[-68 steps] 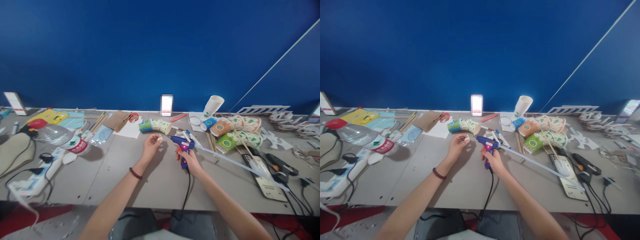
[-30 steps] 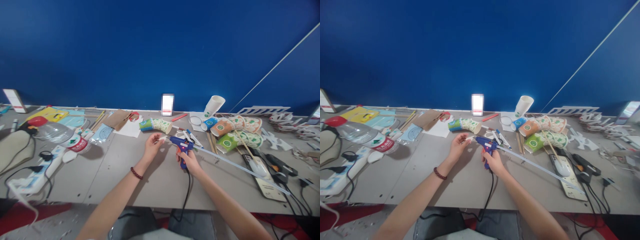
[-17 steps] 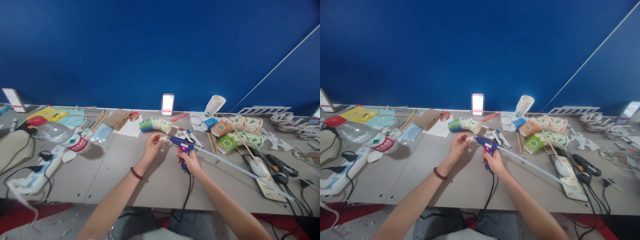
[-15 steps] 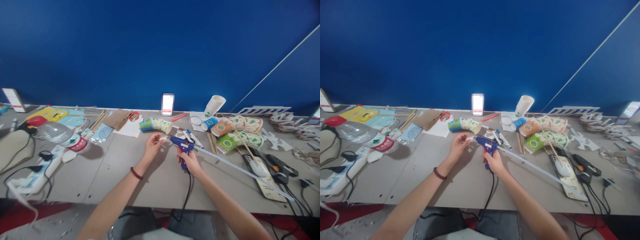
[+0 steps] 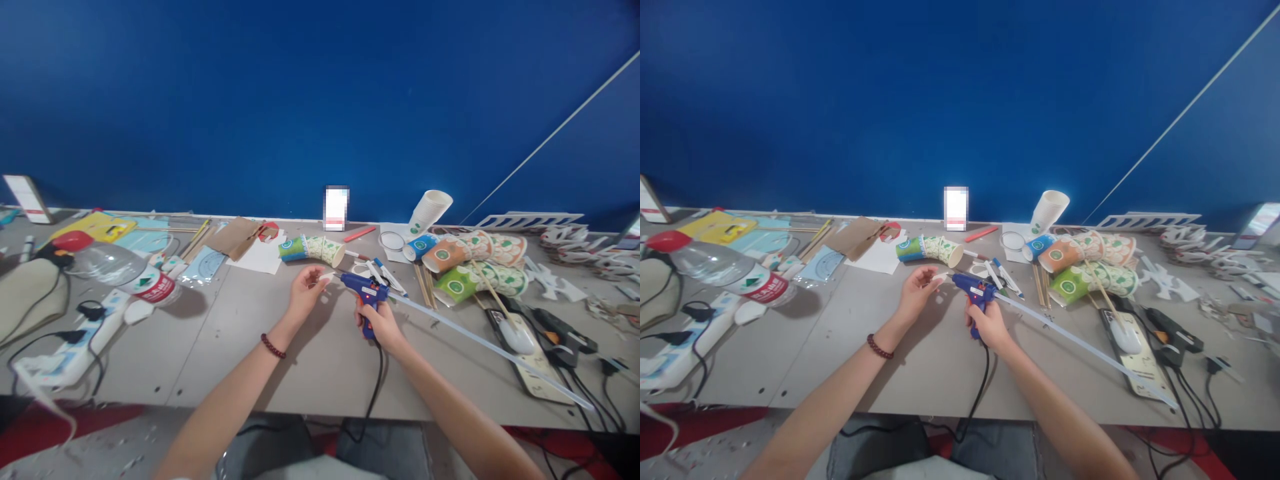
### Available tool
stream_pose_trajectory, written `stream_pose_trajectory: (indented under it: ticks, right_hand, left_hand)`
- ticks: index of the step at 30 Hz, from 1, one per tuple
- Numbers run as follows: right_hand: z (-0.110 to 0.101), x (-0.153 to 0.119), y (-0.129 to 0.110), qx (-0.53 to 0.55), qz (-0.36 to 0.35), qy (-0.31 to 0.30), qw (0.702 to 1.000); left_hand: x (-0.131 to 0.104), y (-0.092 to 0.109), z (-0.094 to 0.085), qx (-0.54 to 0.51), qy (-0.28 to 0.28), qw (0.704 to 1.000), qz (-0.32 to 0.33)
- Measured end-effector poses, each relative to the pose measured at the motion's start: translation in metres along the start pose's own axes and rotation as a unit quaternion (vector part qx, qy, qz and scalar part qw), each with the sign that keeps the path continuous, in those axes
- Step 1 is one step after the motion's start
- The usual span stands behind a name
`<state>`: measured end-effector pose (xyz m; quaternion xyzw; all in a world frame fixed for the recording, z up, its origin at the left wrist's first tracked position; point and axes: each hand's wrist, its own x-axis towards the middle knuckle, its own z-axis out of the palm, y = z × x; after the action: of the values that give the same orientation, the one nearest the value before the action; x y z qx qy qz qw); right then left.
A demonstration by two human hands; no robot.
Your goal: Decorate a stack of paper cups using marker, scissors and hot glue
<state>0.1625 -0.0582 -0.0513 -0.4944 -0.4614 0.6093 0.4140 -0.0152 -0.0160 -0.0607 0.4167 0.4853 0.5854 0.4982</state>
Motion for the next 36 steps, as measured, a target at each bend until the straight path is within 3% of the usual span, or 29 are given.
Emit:
stream_pose_trajectory:
  ticks: [36]
  right_hand:
    - [0.0016, -0.0008, -0.0044, -0.017, 0.006, 0.012, 1.000]
  left_hand:
    - [-0.0015, 0.0051, 0.0019, -0.016, 0.004, 1.000, -0.006]
